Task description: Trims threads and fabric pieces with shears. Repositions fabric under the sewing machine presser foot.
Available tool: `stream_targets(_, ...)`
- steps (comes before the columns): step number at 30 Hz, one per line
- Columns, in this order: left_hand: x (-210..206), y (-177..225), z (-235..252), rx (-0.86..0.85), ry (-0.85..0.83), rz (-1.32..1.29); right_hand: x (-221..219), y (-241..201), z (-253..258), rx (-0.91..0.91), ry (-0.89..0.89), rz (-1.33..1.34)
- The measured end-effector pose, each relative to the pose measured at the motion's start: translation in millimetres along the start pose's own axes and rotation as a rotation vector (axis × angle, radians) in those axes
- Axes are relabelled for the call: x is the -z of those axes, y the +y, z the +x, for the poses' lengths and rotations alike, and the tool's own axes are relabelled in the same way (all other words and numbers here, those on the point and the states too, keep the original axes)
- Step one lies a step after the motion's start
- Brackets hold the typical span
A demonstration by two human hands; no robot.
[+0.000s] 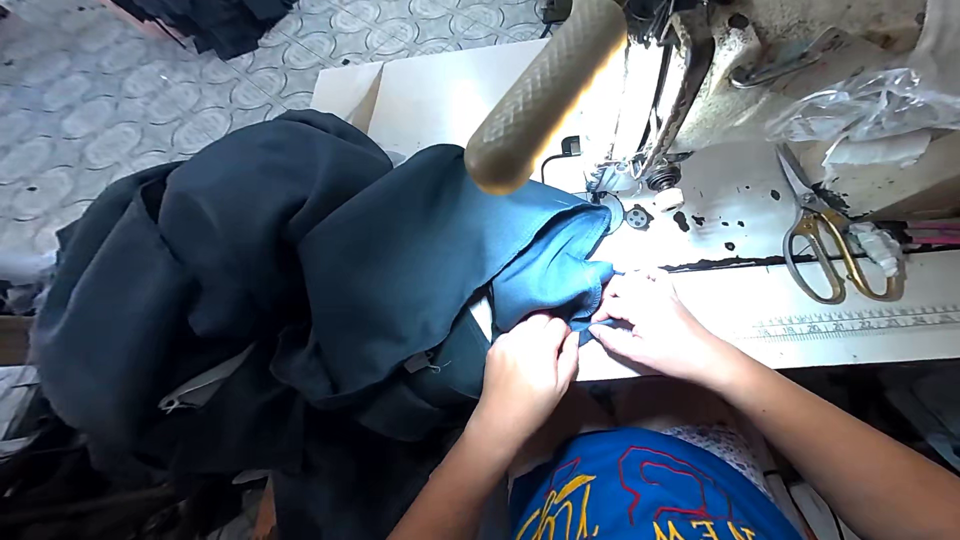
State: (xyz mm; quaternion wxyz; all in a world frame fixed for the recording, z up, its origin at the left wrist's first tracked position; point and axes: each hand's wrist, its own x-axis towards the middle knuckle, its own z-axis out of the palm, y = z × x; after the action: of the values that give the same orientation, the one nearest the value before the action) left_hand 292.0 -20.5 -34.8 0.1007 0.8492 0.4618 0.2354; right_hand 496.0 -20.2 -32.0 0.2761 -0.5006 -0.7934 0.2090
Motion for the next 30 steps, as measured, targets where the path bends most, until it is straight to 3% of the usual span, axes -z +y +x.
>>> stream_targets(15,3.7,-3.3,-1.5,0.027,-0.109,-0.188,6.6,-5.0,4.6,-0.015,-0.125,0.015)
stream_targets(18,1.7,-0.9,-6.4,-0.047,-0.028,-0.090,-5.6,-8.5,-3.6,0.067,0.082,-0.167)
stream_targets(21,1.8,6.4,-9.6,-0.195,0.060,0.159,-21.1,-1.4,-22.4,0.328,0.391,-0.497)
stream_targets(23,12.0,24.4,-9.8,-0.302,-0.019,0.371,-24.0,1.8,-29.6,0.333,0.396,-0.518)
stream_targets(25,30.5,41.4,0.8,-0.465,-0.221,0.541,-22.5,0.9,-31.2,0.264,0.338,-0.468)
stream_targets(26,40.8,41.8,17.4,-0.564,-0.332,0.506,-20.8,0.3,-29.4,0.239,0.314,-0.421)
stream_targets(28,45.7,12.8,65.3,-0.695,-0.489,0.187,-18.1,0.6,-23.7,0.179,0.270,-0.307)
stream_targets(30,30.2,-33.8,91.2,-0.660,-0.561,-0.112,-18.1,2.5,-17.8,0.115,0.236,-0.201)
